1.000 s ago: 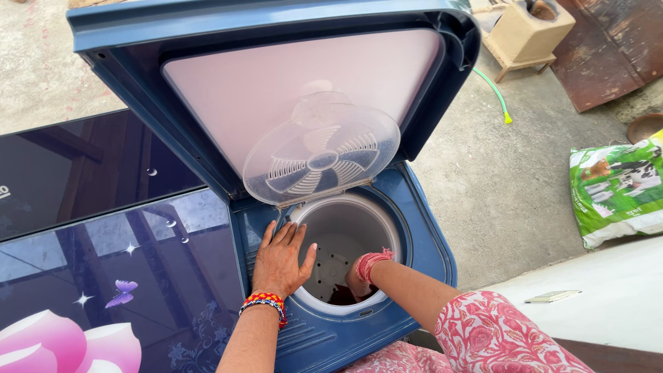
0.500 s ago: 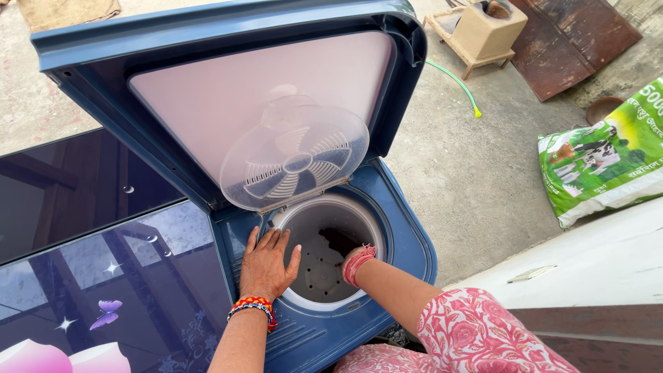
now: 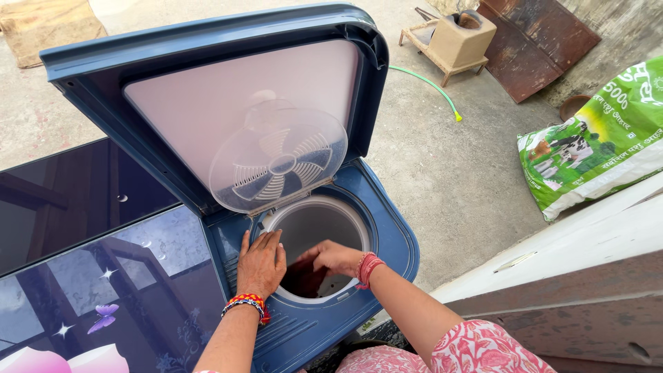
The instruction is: The person wipes the surfaces of a washing machine and a dryer with a cloth, handling the lids and internal components of the appliance by hand.
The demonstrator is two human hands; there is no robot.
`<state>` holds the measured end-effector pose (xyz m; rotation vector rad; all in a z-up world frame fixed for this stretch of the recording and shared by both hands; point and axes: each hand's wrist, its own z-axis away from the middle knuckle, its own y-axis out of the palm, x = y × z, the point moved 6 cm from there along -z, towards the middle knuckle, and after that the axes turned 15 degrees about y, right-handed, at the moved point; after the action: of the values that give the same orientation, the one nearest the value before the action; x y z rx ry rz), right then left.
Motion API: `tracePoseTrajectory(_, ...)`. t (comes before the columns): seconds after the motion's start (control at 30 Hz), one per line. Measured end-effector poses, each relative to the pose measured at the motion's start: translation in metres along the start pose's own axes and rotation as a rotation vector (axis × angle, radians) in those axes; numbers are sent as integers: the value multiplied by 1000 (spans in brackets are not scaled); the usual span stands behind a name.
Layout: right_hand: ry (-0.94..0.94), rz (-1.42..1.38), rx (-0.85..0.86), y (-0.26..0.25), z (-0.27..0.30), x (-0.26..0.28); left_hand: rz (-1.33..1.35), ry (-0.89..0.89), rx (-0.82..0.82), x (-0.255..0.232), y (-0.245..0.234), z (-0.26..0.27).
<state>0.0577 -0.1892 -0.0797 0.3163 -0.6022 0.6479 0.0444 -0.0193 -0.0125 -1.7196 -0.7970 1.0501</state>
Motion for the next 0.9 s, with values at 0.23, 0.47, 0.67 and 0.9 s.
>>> tracePoseTrajectory(0.23, -273, -320, 155, 7, 93, 87, 232, -74, -36, -17, -22, 11)
tracePoseTrajectory(0.47, -423, -393, 264, 41, 152, 128, 591, -293, -142, 0, 14, 18)
tracePoseTrajectory(0.67, -596, -530, 228, 30, 188, 132, 1216, -387, -402, 16, 24, 23)
tracePoseTrajectory(0.9, -424, -415, -144, 13, 184, 69, 1748, -427, -544, -11, -38, 40)
